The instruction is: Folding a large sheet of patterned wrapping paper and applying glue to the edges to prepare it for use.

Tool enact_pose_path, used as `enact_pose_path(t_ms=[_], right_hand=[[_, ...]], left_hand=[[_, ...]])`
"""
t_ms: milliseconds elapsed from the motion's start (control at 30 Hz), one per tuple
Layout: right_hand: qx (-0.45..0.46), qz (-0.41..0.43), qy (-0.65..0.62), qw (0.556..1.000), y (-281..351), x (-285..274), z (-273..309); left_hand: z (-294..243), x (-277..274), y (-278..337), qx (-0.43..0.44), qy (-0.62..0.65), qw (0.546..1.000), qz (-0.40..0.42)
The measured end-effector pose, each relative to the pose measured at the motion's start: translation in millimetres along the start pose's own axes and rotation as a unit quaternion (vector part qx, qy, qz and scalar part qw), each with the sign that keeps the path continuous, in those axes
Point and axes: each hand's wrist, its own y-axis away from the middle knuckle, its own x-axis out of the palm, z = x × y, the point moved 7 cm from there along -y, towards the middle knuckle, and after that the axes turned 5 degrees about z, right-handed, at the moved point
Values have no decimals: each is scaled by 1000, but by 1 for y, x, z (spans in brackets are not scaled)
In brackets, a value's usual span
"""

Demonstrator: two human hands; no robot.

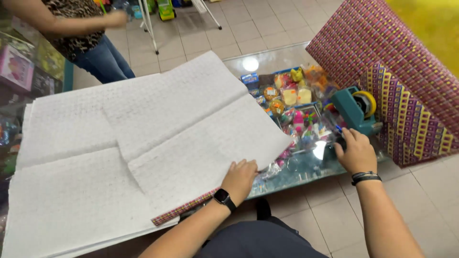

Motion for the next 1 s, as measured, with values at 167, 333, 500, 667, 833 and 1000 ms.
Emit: enact_pose_path(t_ms=[167, 333, 500, 667, 833, 1000], right_hand=[[28, 108, -89, 990, -20, 28, -15], [64, 213, -135, 966, -39, 25, -7], [184, 229, -516, 805, -89, -34, 4], [169, 209, -713, 648, -123, -44, 8], [112, 200, -841, 490, -146, -80, 6], [44, 48, -818, 572, -155, -99, -20]], left_hand=[[-95, -75, -31, 42, 10, 986, 158], [-65, -86, -76, 4, 64, 981, 180], [-14, -119, -104, -113, -104, 970, 190], [-37, -101, -115, -60, -52, 972, 221], [-58, -92, -121, -8, -39, 975, 220], [-61, -97, -117, -8, 13, 978, 206]])
